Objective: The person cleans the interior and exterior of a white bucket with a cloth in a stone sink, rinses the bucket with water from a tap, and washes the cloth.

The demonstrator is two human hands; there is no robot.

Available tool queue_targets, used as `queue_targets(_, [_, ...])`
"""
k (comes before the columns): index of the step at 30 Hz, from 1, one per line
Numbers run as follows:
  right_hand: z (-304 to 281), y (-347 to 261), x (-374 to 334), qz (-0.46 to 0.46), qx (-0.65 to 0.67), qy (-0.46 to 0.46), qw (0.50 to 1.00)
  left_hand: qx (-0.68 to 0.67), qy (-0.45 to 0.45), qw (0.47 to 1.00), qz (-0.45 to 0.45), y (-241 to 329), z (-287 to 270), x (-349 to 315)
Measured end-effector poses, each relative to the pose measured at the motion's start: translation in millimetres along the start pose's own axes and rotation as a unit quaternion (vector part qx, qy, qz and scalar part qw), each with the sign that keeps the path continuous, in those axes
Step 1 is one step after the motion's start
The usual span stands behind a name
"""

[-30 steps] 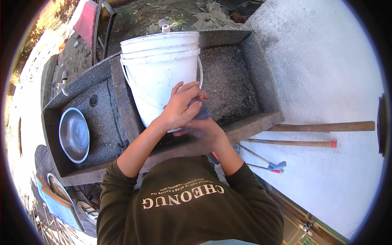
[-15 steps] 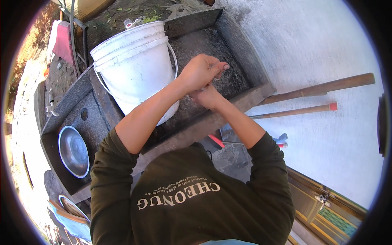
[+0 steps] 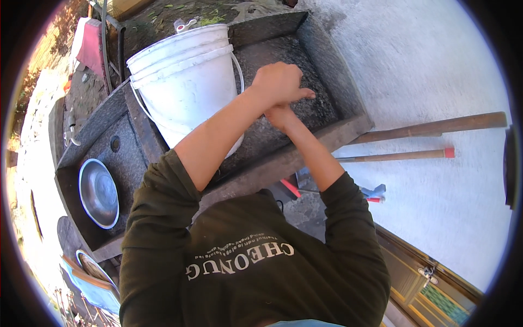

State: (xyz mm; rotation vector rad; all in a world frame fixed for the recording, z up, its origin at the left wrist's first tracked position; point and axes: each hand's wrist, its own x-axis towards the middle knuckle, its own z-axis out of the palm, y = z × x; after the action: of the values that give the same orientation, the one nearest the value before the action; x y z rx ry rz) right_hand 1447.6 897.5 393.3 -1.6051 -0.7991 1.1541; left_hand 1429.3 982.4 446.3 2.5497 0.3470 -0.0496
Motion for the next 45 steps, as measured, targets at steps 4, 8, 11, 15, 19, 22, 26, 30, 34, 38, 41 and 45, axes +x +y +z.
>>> queue_targets(4, [3.3,-10.5,-13.5,-0.038,0.309,-0.003,0.950,-0.219,0.028,0.974,-0.056,-26.4,-16.7,1.2])
queue_targets(8, [22.5,-29.7,-26.0,-0.128,0.535,0.158,0.820,-0.298,0.221,0.927,-0.056,-43.3,3.8,-29.1])
queue_targets(11, [19.7,6.1,-15.2,-0.165,0.485,0.220,0.830,-0.307,0.299,0.903,0.010,-15.5,32.2,-64.9])
queue_targets(15, [45.9,11.6,-18.7,-0.104,0.484,0.229,0.838,-0.329,0.308,0.893,-0.008,-8.5,41.9,-119.0])
queue_targets(19, [88.6,-13.4,-34.7,-0.068,0.397,0.116,0.908,-0.422,0.304,0.853,-0.049,-43.1,26.3,-169.3])
queue_targets(22, [134.8,-10.9,-33.1,-0.037,0.346,0.019,0.938,-0.650,0.275,0.695,-0.138,-80.2,20.9,-213.5])
queue_targets(26, [188.6,-9.7,-27.0,0.036,0.237,-0.040,0.970,-0.590,0.346,0.719,-0.123,-113.5,15.0,-275.8])
queue_targets(30, [251.3,-22.5,-25.0,0.027,0.245,-0.046,0.968,-0.470,0.392,0.762,-0.211,-149.5,15.7,-321.0])
queue_targets(34, [314.3,-11.0,-23.8,0.008,0.208,-0.075,0.975,-0.459,0.415,0.724,-0.304,-199.7,17.4,-366.8])
queue_targets(38, [369.8,8.7,-18.2,0.033,0.267,-0.042,0.962,-0.699,0.391,0.519,-0.299,-271.0,45.9,-434.5])
queue_targets(41, [385.8,19.0,-22.3,0.037,0.309,-0.016,0.950,-0.753,0.472,0.205,-0.410,-353.4,117.6,-485.3])
queue_targets(45, [396.5,36.9,-37.2,0.074,0.294,0.000,0.953,-0.650,0.602,0.096,-0.453,-431.2,145.9,-554.3])
